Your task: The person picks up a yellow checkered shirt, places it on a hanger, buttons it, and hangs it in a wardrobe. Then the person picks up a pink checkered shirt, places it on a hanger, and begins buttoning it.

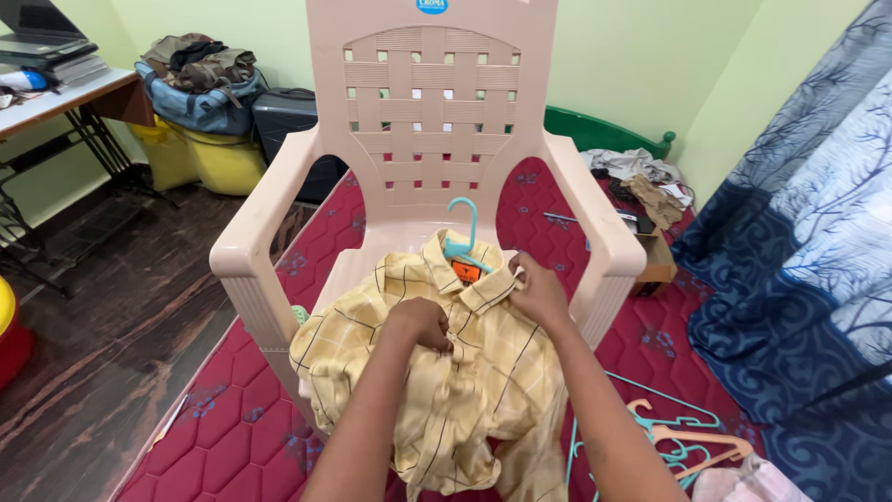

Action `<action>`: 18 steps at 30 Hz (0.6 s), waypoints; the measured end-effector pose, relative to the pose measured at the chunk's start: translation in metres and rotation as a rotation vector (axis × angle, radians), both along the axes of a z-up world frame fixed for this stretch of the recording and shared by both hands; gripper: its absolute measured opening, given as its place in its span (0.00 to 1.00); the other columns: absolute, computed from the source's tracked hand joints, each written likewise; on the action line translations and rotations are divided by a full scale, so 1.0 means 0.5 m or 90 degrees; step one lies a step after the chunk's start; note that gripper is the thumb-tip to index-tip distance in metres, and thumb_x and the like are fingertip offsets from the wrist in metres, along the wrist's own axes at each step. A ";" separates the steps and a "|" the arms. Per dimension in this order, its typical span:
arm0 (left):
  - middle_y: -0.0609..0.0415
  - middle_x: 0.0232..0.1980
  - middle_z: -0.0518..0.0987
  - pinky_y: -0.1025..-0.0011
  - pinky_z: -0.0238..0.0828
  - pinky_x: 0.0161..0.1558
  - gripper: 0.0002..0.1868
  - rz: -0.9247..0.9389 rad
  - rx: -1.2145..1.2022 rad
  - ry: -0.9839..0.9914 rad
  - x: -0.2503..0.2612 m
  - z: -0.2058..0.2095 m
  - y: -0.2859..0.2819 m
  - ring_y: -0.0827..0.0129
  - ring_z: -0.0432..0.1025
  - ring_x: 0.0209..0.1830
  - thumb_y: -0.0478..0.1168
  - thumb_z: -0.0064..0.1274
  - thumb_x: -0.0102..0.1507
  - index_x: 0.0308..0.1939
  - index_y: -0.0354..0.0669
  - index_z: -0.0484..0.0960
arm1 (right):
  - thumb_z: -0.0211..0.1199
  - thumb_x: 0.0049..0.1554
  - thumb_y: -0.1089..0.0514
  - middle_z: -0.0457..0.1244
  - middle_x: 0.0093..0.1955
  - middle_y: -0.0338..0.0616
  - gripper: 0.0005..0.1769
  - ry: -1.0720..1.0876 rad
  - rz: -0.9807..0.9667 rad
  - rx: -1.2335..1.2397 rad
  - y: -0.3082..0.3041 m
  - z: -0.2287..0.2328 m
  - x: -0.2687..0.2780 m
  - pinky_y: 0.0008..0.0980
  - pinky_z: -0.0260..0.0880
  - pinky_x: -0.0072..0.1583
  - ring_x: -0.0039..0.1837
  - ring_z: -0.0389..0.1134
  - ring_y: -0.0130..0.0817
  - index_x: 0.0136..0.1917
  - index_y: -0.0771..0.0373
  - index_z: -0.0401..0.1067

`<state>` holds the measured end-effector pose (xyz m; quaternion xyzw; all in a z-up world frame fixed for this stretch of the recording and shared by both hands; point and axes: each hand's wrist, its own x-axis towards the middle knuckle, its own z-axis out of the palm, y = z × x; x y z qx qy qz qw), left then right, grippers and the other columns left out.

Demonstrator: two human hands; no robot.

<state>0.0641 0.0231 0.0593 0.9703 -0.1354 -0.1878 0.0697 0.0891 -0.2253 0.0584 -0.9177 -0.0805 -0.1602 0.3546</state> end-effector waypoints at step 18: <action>0.49 0.39 0.84 0.52 0.71 0.40 0.25 0.010 -0.441 -0.585 -0.225 0.354 -0.091 0.49 0.78 0.42 0.56 0.65 0.57 0.54 0.53 0.81 | 0.69 0.48 0.58 0.71 0.41 0.50 0.25 -0.177 0.044 -0.017 -0.207 0.360 -0.358 0.32 0.69 0.44 0.40 0.73 0.34 0.59 0.59 0.70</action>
